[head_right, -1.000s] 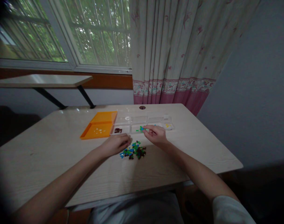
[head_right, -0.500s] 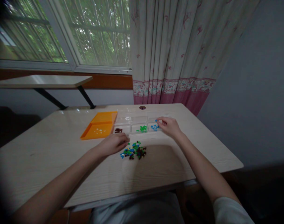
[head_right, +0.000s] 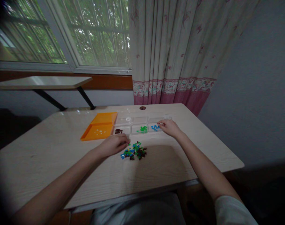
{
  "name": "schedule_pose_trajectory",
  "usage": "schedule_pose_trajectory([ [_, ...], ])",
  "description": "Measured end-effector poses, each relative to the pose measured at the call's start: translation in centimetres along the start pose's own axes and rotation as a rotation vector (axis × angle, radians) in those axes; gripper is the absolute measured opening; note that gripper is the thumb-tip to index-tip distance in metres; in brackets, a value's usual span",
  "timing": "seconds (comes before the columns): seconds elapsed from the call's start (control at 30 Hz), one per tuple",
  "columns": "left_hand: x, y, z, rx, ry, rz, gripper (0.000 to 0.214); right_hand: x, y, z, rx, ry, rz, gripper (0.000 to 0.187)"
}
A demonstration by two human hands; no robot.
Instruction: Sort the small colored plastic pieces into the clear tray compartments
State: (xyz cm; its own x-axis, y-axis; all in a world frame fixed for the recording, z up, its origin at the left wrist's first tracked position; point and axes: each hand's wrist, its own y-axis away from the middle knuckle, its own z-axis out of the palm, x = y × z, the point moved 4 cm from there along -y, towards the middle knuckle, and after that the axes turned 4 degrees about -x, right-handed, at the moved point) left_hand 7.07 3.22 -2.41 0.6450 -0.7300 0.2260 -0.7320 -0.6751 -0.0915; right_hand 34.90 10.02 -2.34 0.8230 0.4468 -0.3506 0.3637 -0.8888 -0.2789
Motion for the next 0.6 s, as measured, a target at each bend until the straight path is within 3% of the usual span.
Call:
schedule_pose_trajectory([
  [0.17,0.0,0.0,-0.1,0.009,0.024,0.000,0.021,-1.1,0.3,-0.1,0.014,-0.002,-0.026,0.025],
  [0.47,0.4,0.0,-0.1,0.014,0.011,-0.025,0.022,-8.7,1.5,2.4,-0.104,-0.016,-0.321,0.021],
  [0.6,0.6,-0.1,0.0,0.023,0.000,-0.021,0.023,-10.5,1.9,3.8,-0.143,-0.009,-0.360,0.021],
])
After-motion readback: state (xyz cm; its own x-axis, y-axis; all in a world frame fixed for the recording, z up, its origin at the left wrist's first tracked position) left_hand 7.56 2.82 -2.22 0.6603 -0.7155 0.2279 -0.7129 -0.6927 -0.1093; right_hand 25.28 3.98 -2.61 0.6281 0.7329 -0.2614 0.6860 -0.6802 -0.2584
